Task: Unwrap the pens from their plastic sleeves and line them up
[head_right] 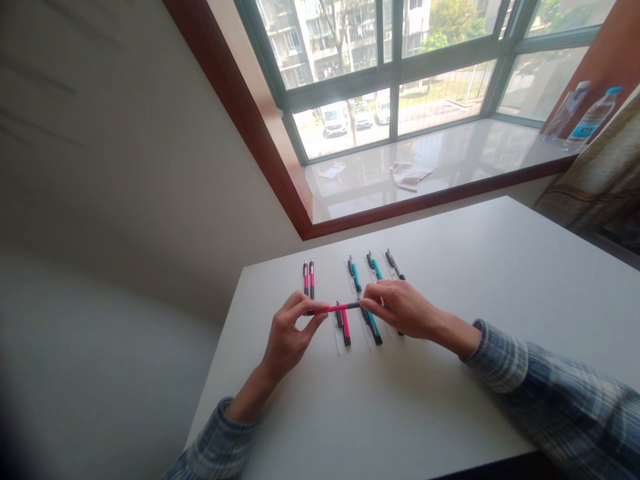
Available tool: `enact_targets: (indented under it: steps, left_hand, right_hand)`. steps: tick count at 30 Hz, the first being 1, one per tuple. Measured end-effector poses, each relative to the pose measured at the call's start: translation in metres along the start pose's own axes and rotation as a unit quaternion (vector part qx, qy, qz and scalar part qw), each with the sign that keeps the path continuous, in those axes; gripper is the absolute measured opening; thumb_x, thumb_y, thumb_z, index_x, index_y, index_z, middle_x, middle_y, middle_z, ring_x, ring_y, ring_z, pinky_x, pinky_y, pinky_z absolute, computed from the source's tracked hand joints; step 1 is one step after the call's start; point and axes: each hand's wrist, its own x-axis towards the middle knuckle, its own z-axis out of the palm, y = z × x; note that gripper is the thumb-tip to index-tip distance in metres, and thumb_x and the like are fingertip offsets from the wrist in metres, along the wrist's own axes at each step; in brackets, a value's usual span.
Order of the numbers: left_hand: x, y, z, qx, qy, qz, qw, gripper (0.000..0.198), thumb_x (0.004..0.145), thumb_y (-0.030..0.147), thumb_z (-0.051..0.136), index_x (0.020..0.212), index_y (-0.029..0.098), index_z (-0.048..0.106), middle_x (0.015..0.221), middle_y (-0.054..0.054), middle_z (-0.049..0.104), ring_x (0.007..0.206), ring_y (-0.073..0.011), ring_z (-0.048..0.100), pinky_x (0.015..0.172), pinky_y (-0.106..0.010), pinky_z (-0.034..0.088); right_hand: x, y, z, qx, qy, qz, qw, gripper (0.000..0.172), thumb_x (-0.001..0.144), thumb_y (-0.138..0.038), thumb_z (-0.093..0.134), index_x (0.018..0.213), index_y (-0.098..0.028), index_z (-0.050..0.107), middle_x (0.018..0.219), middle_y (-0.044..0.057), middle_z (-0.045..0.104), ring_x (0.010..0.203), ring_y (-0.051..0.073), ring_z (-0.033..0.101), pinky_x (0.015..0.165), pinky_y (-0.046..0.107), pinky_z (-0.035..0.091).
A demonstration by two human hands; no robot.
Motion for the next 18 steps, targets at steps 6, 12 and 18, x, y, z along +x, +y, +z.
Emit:
enact_targets:
  steps: [6, 12, 18]
  left_hand:
    - [-0.0001, -0.0019, 0.0000, -0.003, 0.000, -0.003, 1.000, 0.011, 0.092, 0.029, 0.074, 0.100, 0.023, 0.079, 0.086, -0.004, 0.062, 0.081, -0.0189, 0.060, 0.074, -0.032, 0.050]
    - [0.0000, -0.0037, 0.0006, -0.001, -0.011, -0.006, 1.000, 0.012, 0.094, 0.030, 0.072, 0.100, 0.023, 0.078, 0.087, -0.005, 0.063, 0.082, -0.0191, 0.060, 0.074, -0.032, 0.051]
    - [0.0009, -0.0026, -0.0013, 0.025, -0.011, 0.005, 1.000, 0.012, 0.097, 0.029, 0.067, 0.098, 0.022, 0.077, 0.088, -0.005, 0.063, 0.085, -0.0199, 0.060, 0.079, -0.034, 0.050]
  right_hand:
    - [0.0001, 0.0028, -0.0003, 0.008, -0.012, 0.009, 1.000, 0.023, 0.105, -0.039, 0.054, 0.094, -0.020, 0.062, 0.077, 0.000, 0.063, 0.065, 0.014, 0.053, 0.063, 0.026, 0.038]
    - [0.0003, 0.0051, 0.0006, 0.004, 0.012, -0.021, 1.000, 0.019, 0.104, -0.036, 0.056, 0.096, -0.020, 0.064, 0.083, 0.003, 0.066, 0.072, 0.016, 0.057, 0.066, 0.028, 0.042]
    - [0.0013, -0.0002, 0.0001, -0.002, -0.024, -0.023, 0.999, 0.031, 0.108, -0.040, 0.047, 0.090, -0.020, 0.063, 0.082, 0.004, 0.063, 0.076, 0.018, 0.054, 0.071, 0.030, 0.041]
